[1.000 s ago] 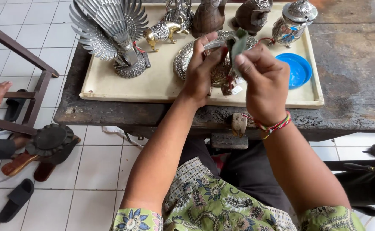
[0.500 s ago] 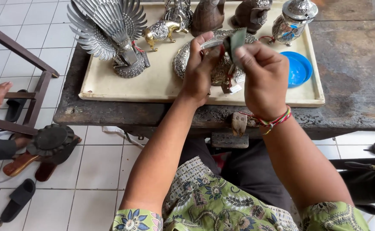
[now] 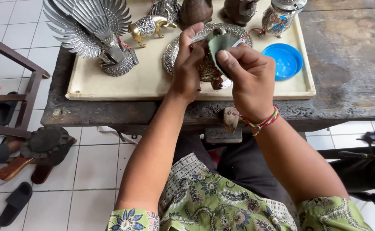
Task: Polishing a silver vessel with an abrasive pad at a workbench
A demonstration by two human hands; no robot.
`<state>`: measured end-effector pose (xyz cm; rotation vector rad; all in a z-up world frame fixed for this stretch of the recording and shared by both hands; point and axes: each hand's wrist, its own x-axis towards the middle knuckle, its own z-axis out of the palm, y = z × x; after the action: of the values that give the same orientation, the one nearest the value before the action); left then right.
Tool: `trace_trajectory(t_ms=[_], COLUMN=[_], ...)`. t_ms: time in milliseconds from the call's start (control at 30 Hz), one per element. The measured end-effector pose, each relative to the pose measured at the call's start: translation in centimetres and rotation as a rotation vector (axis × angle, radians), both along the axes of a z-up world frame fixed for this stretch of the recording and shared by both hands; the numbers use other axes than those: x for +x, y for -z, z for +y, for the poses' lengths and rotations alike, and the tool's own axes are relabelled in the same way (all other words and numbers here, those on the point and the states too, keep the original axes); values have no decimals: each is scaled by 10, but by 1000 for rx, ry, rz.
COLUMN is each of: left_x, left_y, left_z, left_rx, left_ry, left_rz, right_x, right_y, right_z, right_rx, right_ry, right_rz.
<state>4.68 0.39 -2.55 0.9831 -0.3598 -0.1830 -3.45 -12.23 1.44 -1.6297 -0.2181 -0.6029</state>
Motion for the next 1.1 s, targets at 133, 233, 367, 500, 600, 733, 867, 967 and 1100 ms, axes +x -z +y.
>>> trace_trajectory(t_ms=[133, 233, 367, 500, 600, 733, 867, 967, 1100], left_x=[-6, -3, -5, -3, 7, -6, -17, -21, -19], left_y=[-2, -5, -27, -23, -4, -16, -18, -24, -28], left_z=[0, -5, -8, -11, -21, -19, -16, -16, -12], left_rx=[-15, 29, 55, 132, 207, 138, 333, 301, 451], left_ry=[61, 6, 42, 47, -181, -178, -349, -424, -420], left_rz=[-34, -79, 156, 114, 36, 2, -288, -251, -196], right_x=[-5, -4, 2, 2, -12, -11, -7, -19, -28], right_y=[-9, -13, -4, 9, 7, -1, -13, -5, 15], right_z=[4, 2, 0, 3, 11, 7, -1, 4, 17], right_rx=[221, 3, -36, 54, 10, -51, 137, -40, -13], right_ry=[-72, 39, 72, 38, 48, 82, -15, 34, 104], right_rz=[51, -49, -98, -90, -76, -92, 83, 57, 5])
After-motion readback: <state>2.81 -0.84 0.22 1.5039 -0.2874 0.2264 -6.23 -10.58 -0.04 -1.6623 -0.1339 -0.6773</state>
